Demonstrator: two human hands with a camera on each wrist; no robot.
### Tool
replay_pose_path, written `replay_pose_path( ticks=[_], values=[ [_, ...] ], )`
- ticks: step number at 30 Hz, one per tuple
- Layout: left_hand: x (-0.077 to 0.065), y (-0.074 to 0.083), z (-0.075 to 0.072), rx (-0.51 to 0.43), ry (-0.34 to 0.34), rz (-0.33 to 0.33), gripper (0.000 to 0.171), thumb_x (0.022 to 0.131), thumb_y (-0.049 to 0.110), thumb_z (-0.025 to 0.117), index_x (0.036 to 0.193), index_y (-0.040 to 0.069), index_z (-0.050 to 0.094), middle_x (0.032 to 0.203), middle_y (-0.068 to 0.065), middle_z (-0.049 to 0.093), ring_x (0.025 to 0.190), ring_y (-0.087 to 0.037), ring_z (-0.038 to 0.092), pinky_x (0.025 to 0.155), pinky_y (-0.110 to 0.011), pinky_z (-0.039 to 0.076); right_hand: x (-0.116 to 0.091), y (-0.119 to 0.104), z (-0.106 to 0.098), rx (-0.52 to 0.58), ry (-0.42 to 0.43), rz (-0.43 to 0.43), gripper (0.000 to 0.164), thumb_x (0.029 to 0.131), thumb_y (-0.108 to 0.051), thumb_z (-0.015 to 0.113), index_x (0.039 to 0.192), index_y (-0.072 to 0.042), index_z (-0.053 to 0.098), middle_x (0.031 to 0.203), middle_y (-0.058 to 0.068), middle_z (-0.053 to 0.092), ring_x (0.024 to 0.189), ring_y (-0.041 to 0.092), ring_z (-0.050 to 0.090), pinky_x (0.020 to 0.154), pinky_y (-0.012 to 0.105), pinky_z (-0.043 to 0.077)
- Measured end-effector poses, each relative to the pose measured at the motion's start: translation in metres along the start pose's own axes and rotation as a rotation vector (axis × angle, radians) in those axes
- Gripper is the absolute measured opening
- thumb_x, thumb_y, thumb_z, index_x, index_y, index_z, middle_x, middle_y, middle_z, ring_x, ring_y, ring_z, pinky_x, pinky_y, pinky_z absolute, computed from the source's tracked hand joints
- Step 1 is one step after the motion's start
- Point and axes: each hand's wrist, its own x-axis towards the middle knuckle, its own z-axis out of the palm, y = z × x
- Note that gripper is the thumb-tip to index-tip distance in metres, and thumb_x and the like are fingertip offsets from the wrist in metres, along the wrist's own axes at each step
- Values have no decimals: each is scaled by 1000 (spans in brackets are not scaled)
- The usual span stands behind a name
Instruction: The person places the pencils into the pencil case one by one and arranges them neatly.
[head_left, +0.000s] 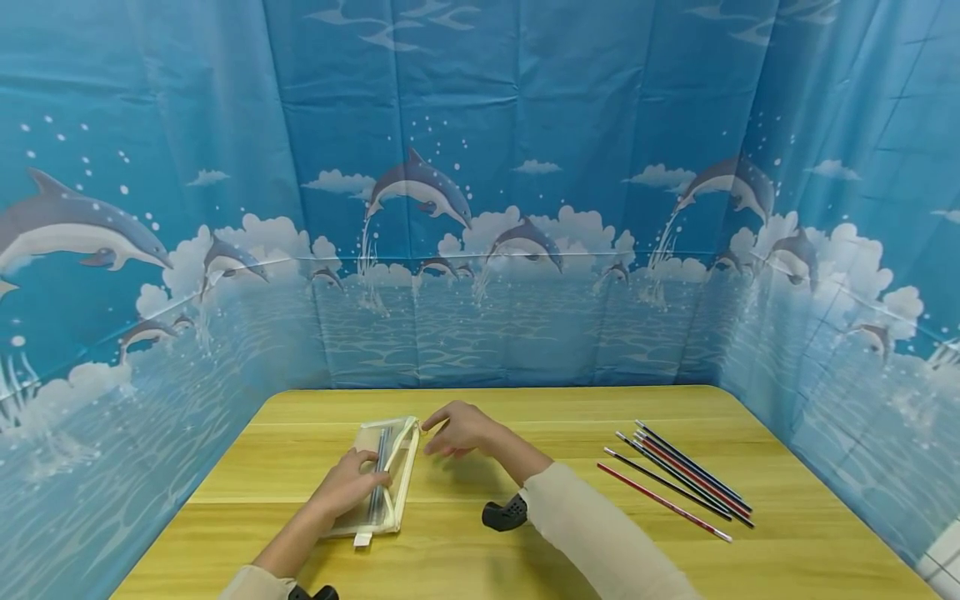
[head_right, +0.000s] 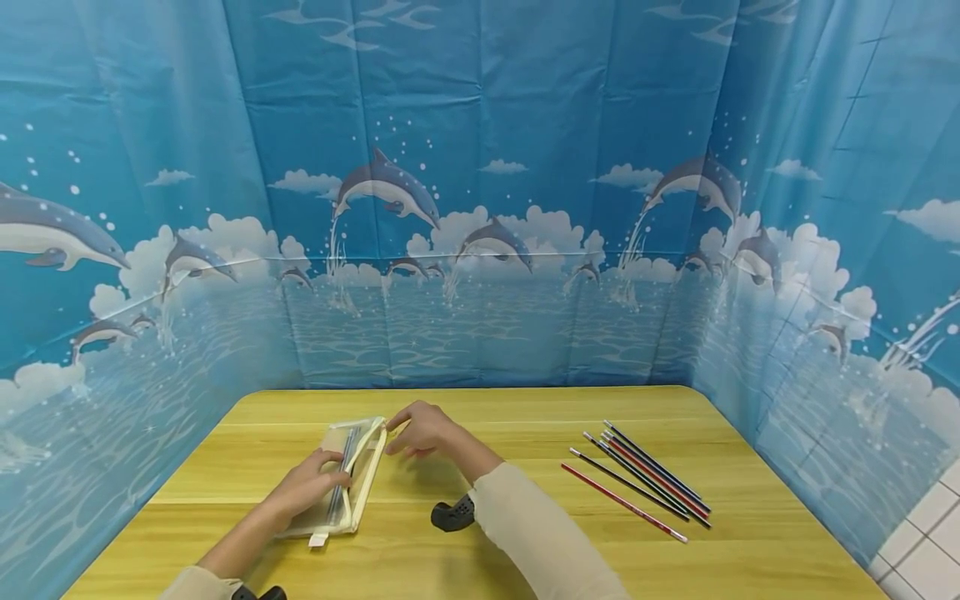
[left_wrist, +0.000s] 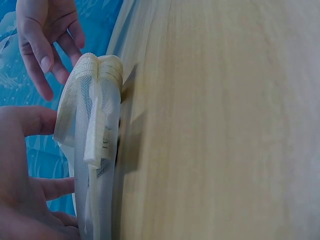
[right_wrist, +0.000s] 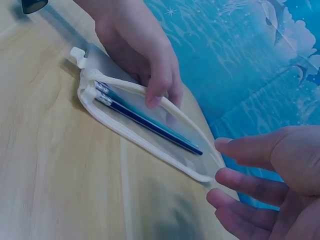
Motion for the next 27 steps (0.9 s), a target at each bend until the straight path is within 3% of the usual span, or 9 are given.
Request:
replay_pose_path(
  ticks=[17, 24, 27],
  values=[
    [-3, -1, 1, -1, 13, 27, 63, 86, 28, 73, 140, -2, 58, 158, -42, 22, 142, -62, 25, 110, -74, 25, -21, 5, -40, -26, 0, 3, 44, 90, -12, 81, 132, -9, 70, 104, 5, 75, 99, 40, 70, 83, 52, 58],
    [-3, -2, 1, -4, 13, 26, 63, 86, 28, 73, 140, -1, 58, 158, -41, 23, 143, -61, 25, 110, -73, 26, -27, 9, -54, -26, 0, -12, 43, 91, -13, 80, 133, -9, 70, 102, 3, 75, 86, 28, 72, 66, 36, 58],
    [-3, -1, 1, -5, 12, 26, 63, 86, 28, 73, 140, -2, 58, 158, -41, 23, 143, -61, 25, 110, -73, 26, -29, 10, -59, -25, 2, -10, 43, 92, -13, 80, 133, -8, 70, 103, 4, 75, 82, 22, 71, 65, 34, 57]
  ],
)
